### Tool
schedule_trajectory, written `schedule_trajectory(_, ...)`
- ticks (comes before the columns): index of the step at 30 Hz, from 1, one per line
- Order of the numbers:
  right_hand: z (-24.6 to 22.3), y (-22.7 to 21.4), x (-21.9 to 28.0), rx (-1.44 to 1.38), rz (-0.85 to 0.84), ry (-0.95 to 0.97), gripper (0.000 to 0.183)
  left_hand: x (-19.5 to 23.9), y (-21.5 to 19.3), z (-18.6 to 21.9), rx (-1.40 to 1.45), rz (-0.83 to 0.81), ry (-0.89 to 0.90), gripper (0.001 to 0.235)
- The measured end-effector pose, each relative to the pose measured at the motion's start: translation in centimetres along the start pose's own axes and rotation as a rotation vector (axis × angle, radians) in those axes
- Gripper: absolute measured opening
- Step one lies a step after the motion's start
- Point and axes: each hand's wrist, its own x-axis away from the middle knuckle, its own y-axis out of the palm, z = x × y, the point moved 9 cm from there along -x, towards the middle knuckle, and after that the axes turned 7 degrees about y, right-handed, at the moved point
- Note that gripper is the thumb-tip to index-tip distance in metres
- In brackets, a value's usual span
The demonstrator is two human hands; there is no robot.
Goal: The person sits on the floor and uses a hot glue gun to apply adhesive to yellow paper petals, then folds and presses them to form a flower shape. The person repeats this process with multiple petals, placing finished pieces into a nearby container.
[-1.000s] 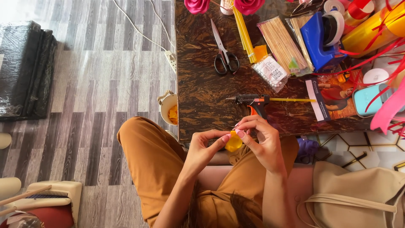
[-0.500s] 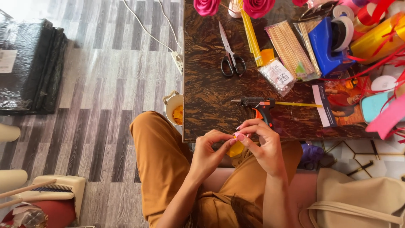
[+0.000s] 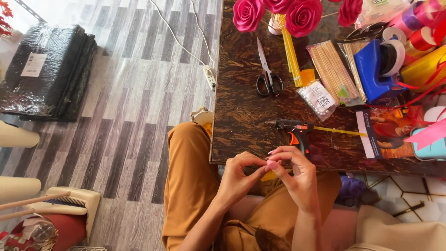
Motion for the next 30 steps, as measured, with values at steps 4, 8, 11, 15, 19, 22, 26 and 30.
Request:
schedule_trajectory(4, 1.0, -0.6, 0.3, -0.005, 0.047, -0.022, 0.006, -0.3, 0.5, 0.5, -0.046, -0.038, 0.060, 0.010)
schedule_trajectory(8, 1.4, -2.0, 1.3, -0.159, 0.131, 0.032, 0.006, -0.5, -0.8, 1.3, -0.075, -0.056, 0.096, 0.014)
schedule_trajectory(11, 3.1, -5.4, 3.2, -0.261, 0.216, -0.062, 0.008, -0.8, -5.4, 0.3, 0.023, 0.089, -0.042, 0.012)
schedule_trajectory(15, 5.2, -6.5, 5.9, -0.500, 0.093, -0.100, 0.026, -0.8, -16.0, -5.4, -0.008, 0.552, -0.223, 0.020)
schedule_trajectory(19, 11.7, -8.4, 8.7, -0.373, 0.165, 0.047, 0.039, -1.7, -21.0, -19.1, -0.236, 0.622, -0.276, 0.028)
schedule_trajectory(22, 17.2, -10.7, 11.2, 0.048, 0.249, 0.192, 0.043, -3.5, -20.7, -26.0, -0.346, 0.500, -0.333, 0.028)
schedule_trajectory(26, 21.7, -12.0, 12.9, 0.220, 0.327, 0.203, 0.037, -3.4, -21.8, -38.0, -0.356, 0.502, -0.427, 0.036)
schedule_trajectory(30, 22.1, -11.0, 14.1, 0.497, 0.497, 0.040, 0.009, -3.0, -21.8, -43.0, -0.394, 0.519, -0.513, 0.031)
